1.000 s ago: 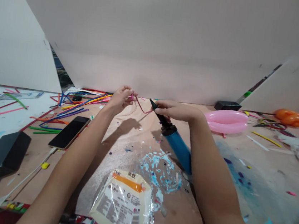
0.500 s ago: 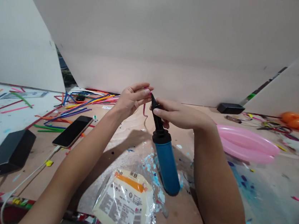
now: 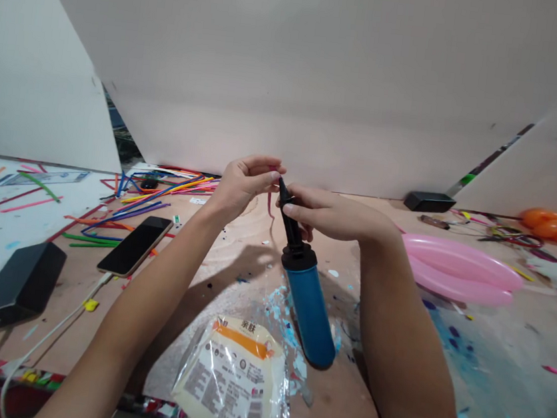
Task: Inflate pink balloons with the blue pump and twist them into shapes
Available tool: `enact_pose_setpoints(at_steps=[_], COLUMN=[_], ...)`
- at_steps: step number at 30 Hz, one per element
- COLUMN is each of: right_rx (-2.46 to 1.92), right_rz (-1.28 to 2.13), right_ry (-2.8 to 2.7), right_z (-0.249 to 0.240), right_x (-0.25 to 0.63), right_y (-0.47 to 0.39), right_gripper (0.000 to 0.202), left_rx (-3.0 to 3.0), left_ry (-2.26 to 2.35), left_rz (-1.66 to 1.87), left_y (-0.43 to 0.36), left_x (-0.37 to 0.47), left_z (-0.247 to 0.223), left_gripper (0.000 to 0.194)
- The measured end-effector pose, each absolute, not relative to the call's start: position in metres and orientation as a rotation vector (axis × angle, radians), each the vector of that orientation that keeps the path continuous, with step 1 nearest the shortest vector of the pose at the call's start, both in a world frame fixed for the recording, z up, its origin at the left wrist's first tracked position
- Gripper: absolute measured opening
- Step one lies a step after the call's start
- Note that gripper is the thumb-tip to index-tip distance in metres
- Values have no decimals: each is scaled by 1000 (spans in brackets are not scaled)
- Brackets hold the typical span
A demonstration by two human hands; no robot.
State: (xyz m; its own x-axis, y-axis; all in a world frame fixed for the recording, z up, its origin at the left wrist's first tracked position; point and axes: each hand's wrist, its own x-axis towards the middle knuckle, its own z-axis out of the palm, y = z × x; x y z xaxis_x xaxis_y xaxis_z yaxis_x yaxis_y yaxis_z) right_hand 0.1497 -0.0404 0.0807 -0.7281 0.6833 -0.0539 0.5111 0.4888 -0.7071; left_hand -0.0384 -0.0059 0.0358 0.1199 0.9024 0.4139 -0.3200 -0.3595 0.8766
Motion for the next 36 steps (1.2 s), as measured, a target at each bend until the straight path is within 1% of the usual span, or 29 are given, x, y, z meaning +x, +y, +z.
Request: enact_pose_setpoints(at_steps=[5, 10, 17, 20, 27, 32, 36], right_rx=[-1047, -1074, -1082, -1067, -1114, -1087, -1064], right_rz=[1037, 1043, 1178, 1214, 1098, 1138, 1171], right_ry=[-2498, -2498, -2450, -2470, -2652, -2619, -2583], right_z=[81, 81, 80, 83, 96, 101, 98], right_x=[150, 149, 150, 154, 175, 190, 191], right_y=[-41, -41, -40, -41, -45, -50, -47], right_gripper=[10, 11, 16, 22, 33, 26, 24], left_rx=[1347, 1330, 1354, 1390, 1543, 1510, 1436], left_ry=[654, 637, 615, 569, 531, 498, 517], left_rz=[1480, 1490, 1457, 1394, 1241, 1237, 1330], left_y=[-4, -7, -11, -15, -35, -44, -39], left_x=[-40, -38, -37, -36, -20, -5, 1], left_z=[36, 36, 39, 38, 33, 29, 24], left_gripper=[30, 30, 33, 33, 28, 21, 23])
